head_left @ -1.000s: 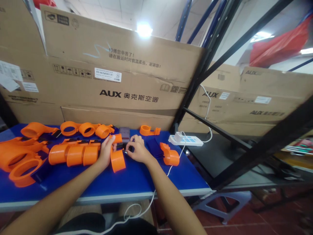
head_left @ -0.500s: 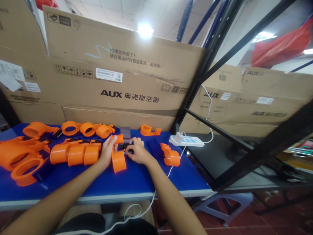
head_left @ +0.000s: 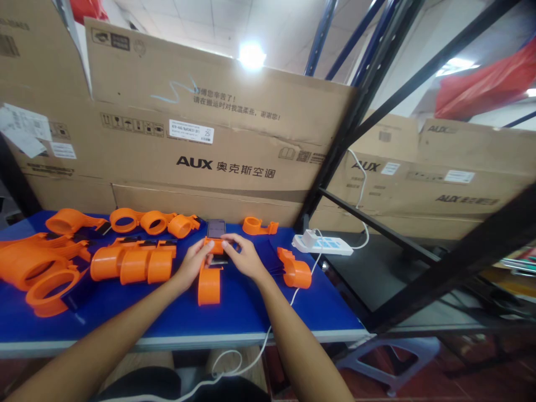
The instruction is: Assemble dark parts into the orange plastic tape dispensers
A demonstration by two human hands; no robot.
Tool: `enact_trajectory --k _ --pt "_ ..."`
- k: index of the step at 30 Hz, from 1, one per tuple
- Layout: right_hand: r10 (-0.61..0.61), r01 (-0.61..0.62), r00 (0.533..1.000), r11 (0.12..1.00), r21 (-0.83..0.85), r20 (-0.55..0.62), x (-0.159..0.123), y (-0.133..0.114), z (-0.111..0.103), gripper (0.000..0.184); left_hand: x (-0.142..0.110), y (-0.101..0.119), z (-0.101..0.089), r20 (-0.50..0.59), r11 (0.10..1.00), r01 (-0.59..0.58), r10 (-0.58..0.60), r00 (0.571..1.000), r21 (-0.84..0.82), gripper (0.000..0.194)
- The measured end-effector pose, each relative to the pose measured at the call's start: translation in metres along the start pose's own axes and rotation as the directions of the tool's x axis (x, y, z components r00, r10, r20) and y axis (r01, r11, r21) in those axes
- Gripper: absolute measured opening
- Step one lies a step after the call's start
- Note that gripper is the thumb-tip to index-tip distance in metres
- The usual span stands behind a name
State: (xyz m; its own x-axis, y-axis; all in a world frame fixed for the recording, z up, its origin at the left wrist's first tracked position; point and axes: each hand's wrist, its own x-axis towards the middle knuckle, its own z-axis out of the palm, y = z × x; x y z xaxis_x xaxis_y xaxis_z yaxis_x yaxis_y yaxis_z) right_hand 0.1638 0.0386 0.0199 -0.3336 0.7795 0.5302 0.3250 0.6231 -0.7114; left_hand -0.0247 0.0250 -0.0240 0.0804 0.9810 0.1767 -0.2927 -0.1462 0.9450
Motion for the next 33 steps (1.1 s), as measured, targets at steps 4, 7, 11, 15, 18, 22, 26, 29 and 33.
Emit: enact_trajectory --k 4,7,11,15,18,22,26,29,33 --pt "0.041 -0.041 0.999 0.996 0.074 0.009 0.000 0.000 0.004 0.031 -0.002 0.002 0.002 0.094 1.000 0.003 -0.005 0.996 0.023 0.045" --pt "0.095 -0.081 0.991 0.986 0.145 -0.091 0.002 0.000 0.003 0.033 -0.004 0.004 0.003 0.141 1.000 0.010 -0.010 0.990 -0.001 0.055" --pt "0.192 -0.124 0.932 0.966 0.225 -0.308 0.005 0.003 -0.005 0.036 -0.007 0.008 0.003 0.194 0.998 0.040 -0.030 0.981 -0.048 0.076" --pt "0.277 -0.165 0.833 0.950 0.263 -0.479 0.006 0.011 -0.011 0.039 -0.013 0.011 0.005 0.326 0.997 0.037 -0.014 0.945 -0.064 0.087" --pt "0.316 -0.194 0.821 0.938 0.288 -0.475 0.007 0.012 -0.010 0.042 -0.015 0.010 0.009 0.332 1.000 -0.015 0.021 0.943 -0.018 0.087" --pt "0.387 -0.243 0.889 0.851 0.466 -0.243 0.006 0.003 -0.003 0.058 -0.013 0.008 0.011 0.243 0.998 -0.062 0.057 0.968 0.014 0.084" --pt "0.272 -0.248 0.961 0.780 0.574 0.047 -0.002 -0.010 0.003 0.099 -0.010 0.008 0.010 0.159 0.996 -0.086 0.082 0.984 0.017 0.091" --pt "0.167 -0.235 0.971 0.781 0.578 0.169 -0.005 -0.016 0.006 0.108 -0.009 0.008 0.011 0.100 0.996 -0.090 0.090 0.991 -0.010 0.097" --pt "0.171 -0.141 0.985 0.847 0.513 -0.011 0.001 -0.012 0.007 0.084 -0.008 0.006 0.012 0.118 0.994 -0.112 0.113 0.987 -0.012 0.099"
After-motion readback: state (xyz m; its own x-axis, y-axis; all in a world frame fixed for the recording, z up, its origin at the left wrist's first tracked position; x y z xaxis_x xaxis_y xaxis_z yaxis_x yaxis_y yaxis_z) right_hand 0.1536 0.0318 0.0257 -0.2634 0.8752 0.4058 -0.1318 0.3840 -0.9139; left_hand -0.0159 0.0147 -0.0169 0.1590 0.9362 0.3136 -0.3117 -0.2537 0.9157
